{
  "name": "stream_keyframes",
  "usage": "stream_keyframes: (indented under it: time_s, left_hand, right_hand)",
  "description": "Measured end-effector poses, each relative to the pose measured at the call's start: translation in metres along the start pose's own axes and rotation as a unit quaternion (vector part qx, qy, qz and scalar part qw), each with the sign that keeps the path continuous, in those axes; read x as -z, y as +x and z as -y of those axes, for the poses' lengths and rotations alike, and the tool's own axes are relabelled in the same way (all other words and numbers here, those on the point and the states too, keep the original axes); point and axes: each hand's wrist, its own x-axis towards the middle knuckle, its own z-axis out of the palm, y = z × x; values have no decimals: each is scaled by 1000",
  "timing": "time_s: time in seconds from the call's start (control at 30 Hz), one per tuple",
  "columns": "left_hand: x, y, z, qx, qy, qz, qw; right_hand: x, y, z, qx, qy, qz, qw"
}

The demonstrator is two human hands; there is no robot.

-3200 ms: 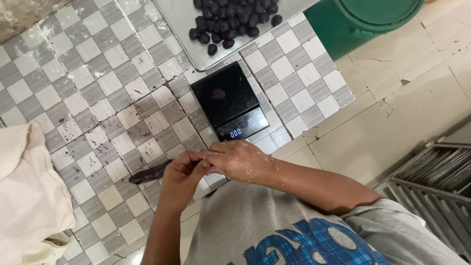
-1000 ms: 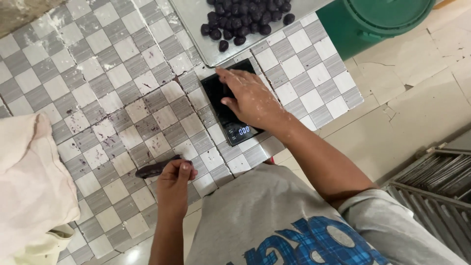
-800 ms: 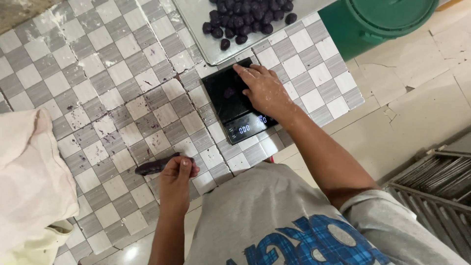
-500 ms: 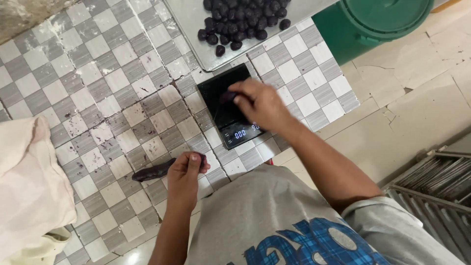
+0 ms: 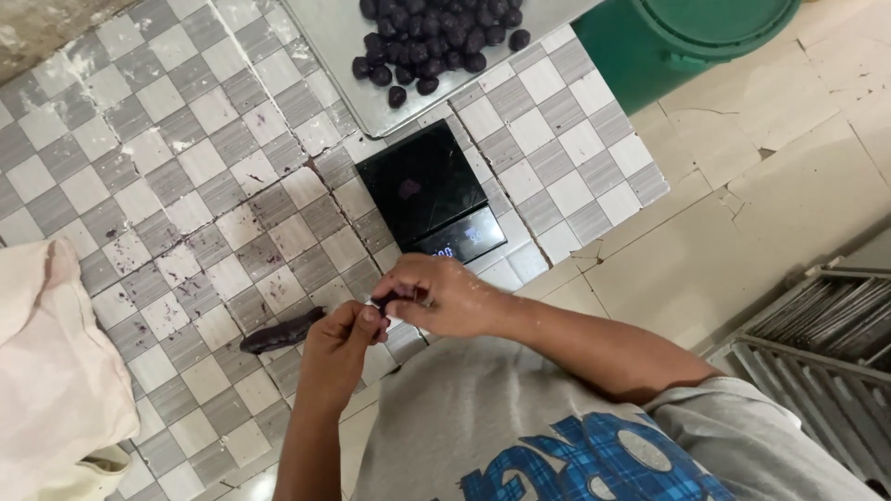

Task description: Weighing small portions of dark dough on a digital scale to ensure uniform size.

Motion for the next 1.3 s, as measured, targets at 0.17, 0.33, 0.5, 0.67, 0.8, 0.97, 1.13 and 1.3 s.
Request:
stream_keyframes:
  time_s: [0.17, 0.33, 0.5, 0.67, 0.8, 0.97, 1.13, 1.3]
  left_hand:
    - [20, -8, 5, 9, -17, -68, 998]
    - [42, -16, 14, 57, -38, -192, 979]
    - [59, -20, 45, 12, -306, -248, 919]
    - [59, -19, 58, 19, -307, -223, 925]
    - [47, -17, 61, 34, -305, -192, 932]
    - [33, -10, 73, 6, -317, -140, 938]
    - [17, -2, 71, -22, -339, -89, 936]
    - [8, 3, 67, 11, -294, -58, 954]
  right_hand:
    - [47, 14, 14, 112, -222, -111, 962]
    - [78, 23, 7, 144, -346, -167, 912]
    - [80, 30, -22, 13, -381, -117, 917]
    - [63, 50, -16, -48, -505, -54, 860]
    - [32, 72, -26, -172, -630, 158, 740]
    - [-17, 51, 3, 139, -420, -55, 895]
    - [-53, 22, 8, 186, -286, 35, 939]
    - [-49, 8, -2, 142, -258, 50, 954]
